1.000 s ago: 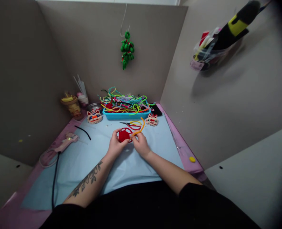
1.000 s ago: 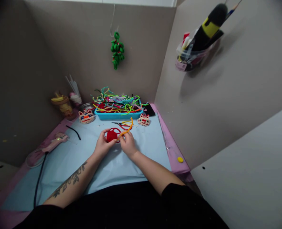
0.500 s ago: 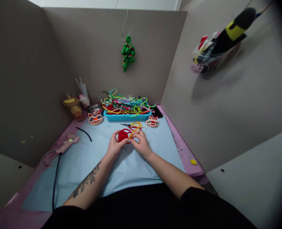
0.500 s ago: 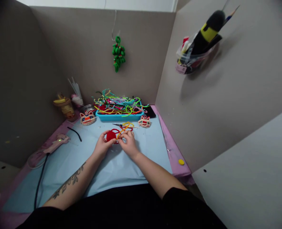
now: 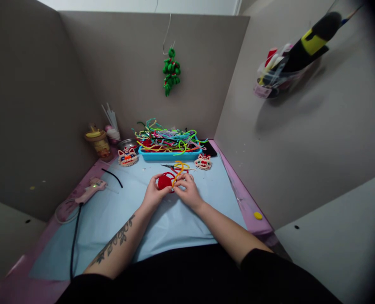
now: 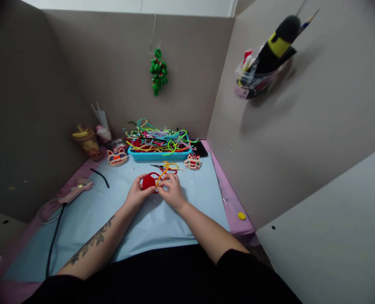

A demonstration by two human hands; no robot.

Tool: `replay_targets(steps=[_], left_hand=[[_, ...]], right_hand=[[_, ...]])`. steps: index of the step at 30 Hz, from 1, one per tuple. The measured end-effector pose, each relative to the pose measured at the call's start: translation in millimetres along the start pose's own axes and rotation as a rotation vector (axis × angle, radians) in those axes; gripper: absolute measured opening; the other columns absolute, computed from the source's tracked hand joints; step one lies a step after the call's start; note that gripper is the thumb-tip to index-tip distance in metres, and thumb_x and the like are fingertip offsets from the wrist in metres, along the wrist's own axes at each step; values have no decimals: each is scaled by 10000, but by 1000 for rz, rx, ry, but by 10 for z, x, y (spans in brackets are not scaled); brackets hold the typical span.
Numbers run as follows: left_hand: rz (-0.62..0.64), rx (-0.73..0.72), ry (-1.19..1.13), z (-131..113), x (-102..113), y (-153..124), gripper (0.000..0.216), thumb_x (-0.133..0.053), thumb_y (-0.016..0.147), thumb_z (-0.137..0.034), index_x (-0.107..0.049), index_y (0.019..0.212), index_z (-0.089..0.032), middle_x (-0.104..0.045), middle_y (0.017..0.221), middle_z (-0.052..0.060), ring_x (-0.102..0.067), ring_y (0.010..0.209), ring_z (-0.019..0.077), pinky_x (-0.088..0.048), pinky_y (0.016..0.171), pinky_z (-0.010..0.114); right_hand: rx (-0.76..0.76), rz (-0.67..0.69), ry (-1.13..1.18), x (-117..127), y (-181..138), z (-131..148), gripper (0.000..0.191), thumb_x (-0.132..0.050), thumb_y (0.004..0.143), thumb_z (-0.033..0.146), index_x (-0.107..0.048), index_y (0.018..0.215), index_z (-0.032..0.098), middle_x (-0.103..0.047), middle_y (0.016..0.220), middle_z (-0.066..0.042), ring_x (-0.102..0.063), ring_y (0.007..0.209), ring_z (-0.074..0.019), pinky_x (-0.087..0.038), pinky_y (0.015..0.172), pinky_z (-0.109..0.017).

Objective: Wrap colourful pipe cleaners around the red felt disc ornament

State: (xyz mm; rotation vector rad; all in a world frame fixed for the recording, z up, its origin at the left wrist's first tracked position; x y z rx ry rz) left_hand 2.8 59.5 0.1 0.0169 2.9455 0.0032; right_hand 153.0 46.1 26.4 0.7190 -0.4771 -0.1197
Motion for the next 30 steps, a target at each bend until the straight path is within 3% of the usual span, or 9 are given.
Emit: replay_targets(steps=[7,14,21,30], left_hand=[[21,0,-31,-3,-20,-16,743,-835,504,-249,-440,1127,-161,-694,841,28,-654,710,163,-499,699,289],[28,18,14,-23,-16,0,793,-830,528,-275,-419,1195,-153,-706,837,42,-661,683,165,-512,680,291],[94,3,35,-9,-58,-17,817,-824,538,-265,-381,1217,-162,-711,874,51,-679,722,175,-520,717,303],[108,53,68,-3,-47,-22,841,-829,538,-289,-369,1231,-161,-710,807,35,-664,663,166,-509,661,283]], right_hand=[[45,27,-43,-42,-16,37,108,-626,747,162,-678,690,237,-566,872,-35,-519,922,-199,-420,878,-390],[-125,23,143,-65,0,-102,25,-653,738,213,-649,723,233,-580,861,-35,-530,913,-199,-423,880,-375],[-325,66,325,-103,0,-205,121,-643,726,273,-626,626,207,-462,870,-7,-515,883,-164,-400,906,-347],[-357,15,287,27,56,-215,118,-665,702,321,-633,740,215,-534,876,-19,-525,892,-188,-398,868,-343]])
Point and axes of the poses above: each hand's wrist, its own y-axis towards the middle knuckle, its own x-axis out of the back of the hand, z = x × y, the point moved 6 cm from there along y, towards the middle knuckle
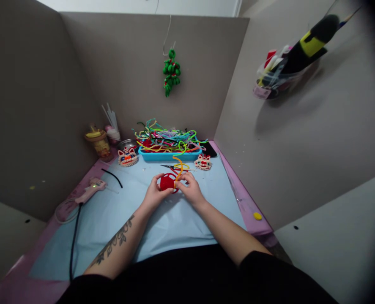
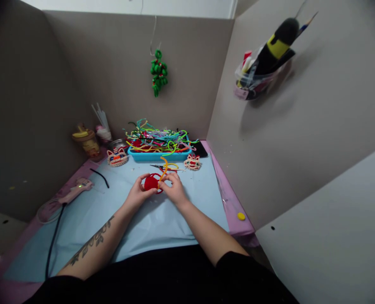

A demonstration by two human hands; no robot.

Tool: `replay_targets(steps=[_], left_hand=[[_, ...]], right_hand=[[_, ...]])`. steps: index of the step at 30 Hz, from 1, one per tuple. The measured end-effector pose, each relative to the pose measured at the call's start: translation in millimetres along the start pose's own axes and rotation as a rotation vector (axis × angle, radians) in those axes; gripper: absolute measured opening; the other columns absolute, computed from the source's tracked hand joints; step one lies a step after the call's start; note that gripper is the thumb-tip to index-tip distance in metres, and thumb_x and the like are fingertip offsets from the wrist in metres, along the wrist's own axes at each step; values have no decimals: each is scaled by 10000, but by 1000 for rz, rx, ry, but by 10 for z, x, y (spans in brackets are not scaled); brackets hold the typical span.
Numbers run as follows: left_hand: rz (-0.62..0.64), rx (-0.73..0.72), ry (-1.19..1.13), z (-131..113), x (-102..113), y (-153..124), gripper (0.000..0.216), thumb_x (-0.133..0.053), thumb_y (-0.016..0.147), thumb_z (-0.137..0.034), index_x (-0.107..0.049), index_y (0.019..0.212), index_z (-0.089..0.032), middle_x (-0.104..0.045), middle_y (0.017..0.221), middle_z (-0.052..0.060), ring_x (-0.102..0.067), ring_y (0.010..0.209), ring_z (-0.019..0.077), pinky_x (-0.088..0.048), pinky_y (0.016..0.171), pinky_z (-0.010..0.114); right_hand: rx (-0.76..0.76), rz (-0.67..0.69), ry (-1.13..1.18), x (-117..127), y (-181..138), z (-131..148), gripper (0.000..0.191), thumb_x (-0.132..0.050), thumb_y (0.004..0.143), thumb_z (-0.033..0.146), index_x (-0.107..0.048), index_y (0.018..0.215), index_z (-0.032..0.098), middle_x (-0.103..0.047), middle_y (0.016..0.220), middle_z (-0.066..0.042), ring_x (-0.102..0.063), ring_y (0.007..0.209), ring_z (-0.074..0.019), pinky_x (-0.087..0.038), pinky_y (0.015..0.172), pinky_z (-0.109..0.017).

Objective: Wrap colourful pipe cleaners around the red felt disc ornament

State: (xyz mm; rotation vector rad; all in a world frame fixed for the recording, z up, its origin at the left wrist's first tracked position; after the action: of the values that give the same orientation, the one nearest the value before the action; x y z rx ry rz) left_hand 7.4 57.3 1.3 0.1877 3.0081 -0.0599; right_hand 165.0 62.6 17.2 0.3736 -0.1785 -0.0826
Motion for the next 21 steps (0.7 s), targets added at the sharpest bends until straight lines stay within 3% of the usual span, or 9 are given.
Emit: replay_targets(steps=[5,12,16,18,21], left_hand=[[53,18,11,28,-21,10,849,-834,528,-280,-375,1230,-158,-709,817,40,-667,684,174,-503,678,286],[146,54,21,117,-46,17,907,-838,539,-287,-332,1278,-142,-702,810,45,-639,630,146,-480,632,261],[194,75,33,60,-53,0,884,-829,565,-315,-347,1286,-146,-684,762,27,-591,550,116,-417,515,205],[134,74,5,2,11,19,822,-805,596,-362,-376,1270,-168,-675,797,30,-589,545,114,-384,466,191],[-128,-8,-77,-107,228,61,679,-742,655,-433,-423,1211,-210,-646,943,43,-643,649,135,-424,506,203]], right_hand=[[-45,35,11,-6,14,-35,162,-633,711,349,-649,806,220,-550,934,-32,-522,926,-202,-403,830,-335],[-132,73,110,-44,44,-206,180,-658,684,375,-623,609,215,-542,1068,-47,-502,1073,-230,-370,955,-365],[-192,151,291,-106,46,-248,206,-730,638,373,-643,564,202,-545,1168,-58,-459,1191,-245,-302,1039,-359],[-236,113,413,-106,56,-287,244,-771,593,386,-630,542,194,-562,1192,-60,-463,1198,-252,-305,1039,-361],[-275,2,512,-72,95,-376,321,-763,585,472,-611,573,191,-611,1147,-66,-490,1170,-258,-338,1014,-392]])
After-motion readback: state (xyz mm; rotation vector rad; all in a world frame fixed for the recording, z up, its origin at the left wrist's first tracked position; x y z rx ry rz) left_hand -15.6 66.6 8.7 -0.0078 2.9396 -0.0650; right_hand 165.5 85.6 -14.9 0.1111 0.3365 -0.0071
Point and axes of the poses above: each hand's wrist, its own y-axis towards the middle knuckle, its own x-axis out of the back of the hand, z = x × y, the point moved 6 cm from there along y, towards the middle knuckle
